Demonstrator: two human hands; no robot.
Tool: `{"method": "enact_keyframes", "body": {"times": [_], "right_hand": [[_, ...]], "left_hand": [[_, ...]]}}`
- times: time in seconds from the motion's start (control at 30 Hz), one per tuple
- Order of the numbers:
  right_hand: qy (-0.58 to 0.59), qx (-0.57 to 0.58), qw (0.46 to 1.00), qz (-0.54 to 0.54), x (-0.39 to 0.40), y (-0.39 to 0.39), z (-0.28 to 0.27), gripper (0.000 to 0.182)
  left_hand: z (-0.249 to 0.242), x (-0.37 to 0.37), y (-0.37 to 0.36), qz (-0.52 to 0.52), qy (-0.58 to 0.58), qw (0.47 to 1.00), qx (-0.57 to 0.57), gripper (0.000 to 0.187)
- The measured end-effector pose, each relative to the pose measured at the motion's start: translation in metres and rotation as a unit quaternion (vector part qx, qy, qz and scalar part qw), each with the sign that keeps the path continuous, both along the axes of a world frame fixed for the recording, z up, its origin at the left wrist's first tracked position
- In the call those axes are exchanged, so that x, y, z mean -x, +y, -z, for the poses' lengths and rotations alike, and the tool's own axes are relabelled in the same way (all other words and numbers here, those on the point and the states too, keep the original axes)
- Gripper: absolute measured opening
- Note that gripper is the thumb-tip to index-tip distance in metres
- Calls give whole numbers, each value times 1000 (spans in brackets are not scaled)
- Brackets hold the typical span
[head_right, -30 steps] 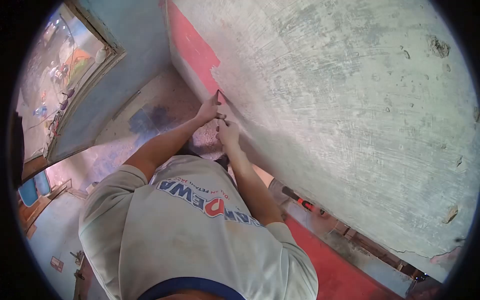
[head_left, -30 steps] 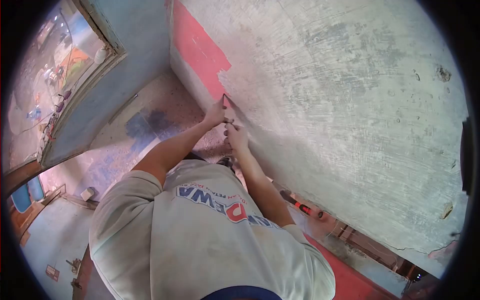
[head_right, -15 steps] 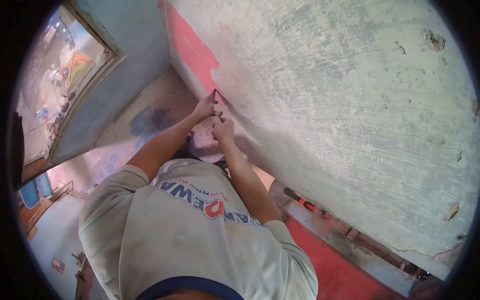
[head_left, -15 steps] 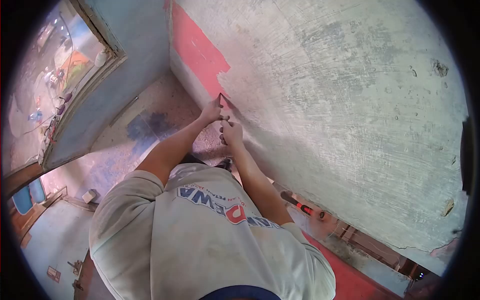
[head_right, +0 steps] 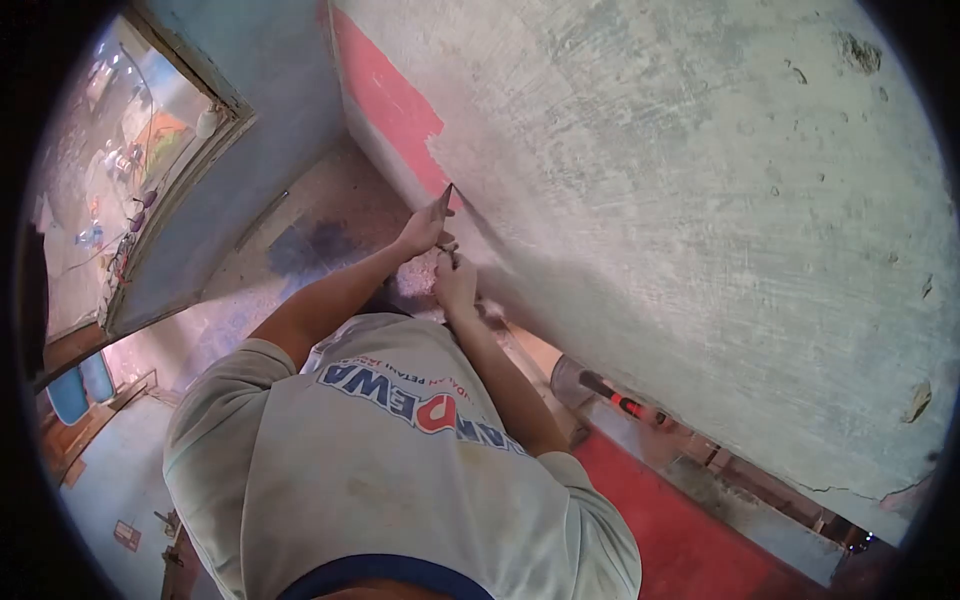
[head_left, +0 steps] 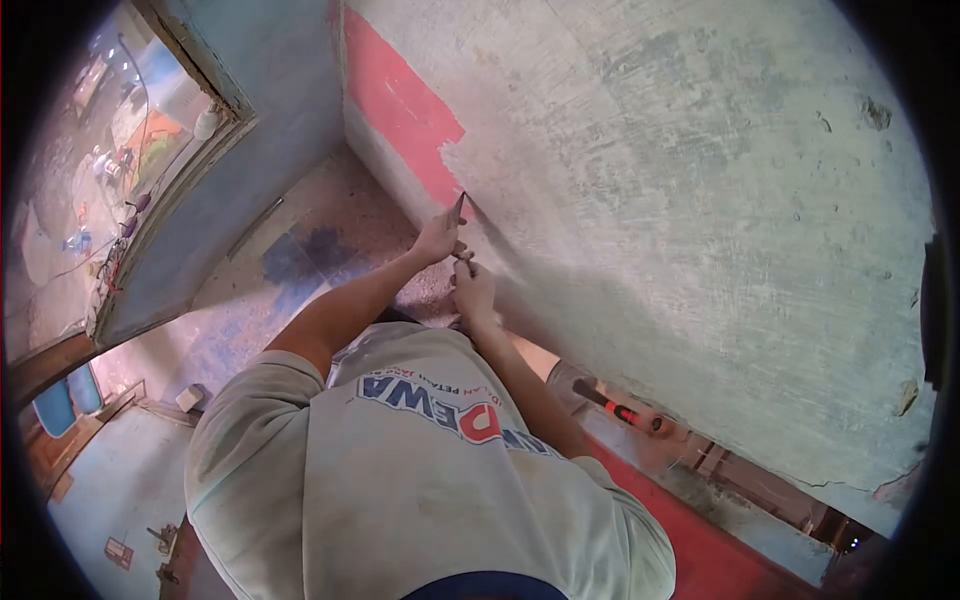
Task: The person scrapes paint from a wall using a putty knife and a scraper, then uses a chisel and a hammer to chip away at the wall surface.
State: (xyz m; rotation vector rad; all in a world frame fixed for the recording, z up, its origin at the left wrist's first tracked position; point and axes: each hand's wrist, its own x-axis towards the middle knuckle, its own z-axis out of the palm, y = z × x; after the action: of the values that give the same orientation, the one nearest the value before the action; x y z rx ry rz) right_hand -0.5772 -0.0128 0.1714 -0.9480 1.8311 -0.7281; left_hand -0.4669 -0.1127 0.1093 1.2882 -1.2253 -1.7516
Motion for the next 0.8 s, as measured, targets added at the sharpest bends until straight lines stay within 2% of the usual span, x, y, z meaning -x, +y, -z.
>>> {"method": "enact_keyframes", "body": {"times": [0.03, 0.1, 0.2, 0.23, 0.33, 0.4, 0.5, 0.57, 0.67, 0.7, 0.77, 0.8], "right_hand": [[-43, -10, 999, 15, 7, -3, -19, 28], [-143, -35, 988, 55, 25, 2, -44, 28], [-165, -62, 982, 65, 30, 13, -78, 26], [-153, -55, 986, 35, 28, 5, -80, 24], [-135, -79, 986, 56, 8, -32, -46, 25], [-114, -68, 990, 55, -8, -36, -29, 26], [-101, -37, 993, 58, -6, -25, -23, 27], [-105, -29, 992, 63, 6, 0, -37, 26], [-129, -46, 988, 74, 13, 6, -62, 26], [-137, -59, 985, 83, 10, -2, -61, 26], [-142, -67, 983, 94, -3, -19, -50, 27], [-135, -69, 984, 95, -10, -25, -40, 27]], "left_hand": [[18, 9, 2, -15, 29, 999, 17, 58], [7, 24, 10, 0, 43, 999, 9, 60], [5, 36, 11, -2, 30, 998, 55, 67], [13, 36, 5, -3, 5, 999, 47, 68], [49, 19, -16, -7, -73, 992, 100, 70], [47, 0, -35, -41, 121, 987, -101, 72], [48, 5, -29, -10, 4, 1000, 23, 85], [5, 9, -2, 52, -125, 979, 153, 90], [33, 31, 2, 5, -8, 998, 68, 76], [18, 31, 2, -15, 25, 999, 19, 72], [50, 11, -23, 49, -43, 994, 86, 69], [40, 3, -26, 24, 28, 999, 6, 67]]}}
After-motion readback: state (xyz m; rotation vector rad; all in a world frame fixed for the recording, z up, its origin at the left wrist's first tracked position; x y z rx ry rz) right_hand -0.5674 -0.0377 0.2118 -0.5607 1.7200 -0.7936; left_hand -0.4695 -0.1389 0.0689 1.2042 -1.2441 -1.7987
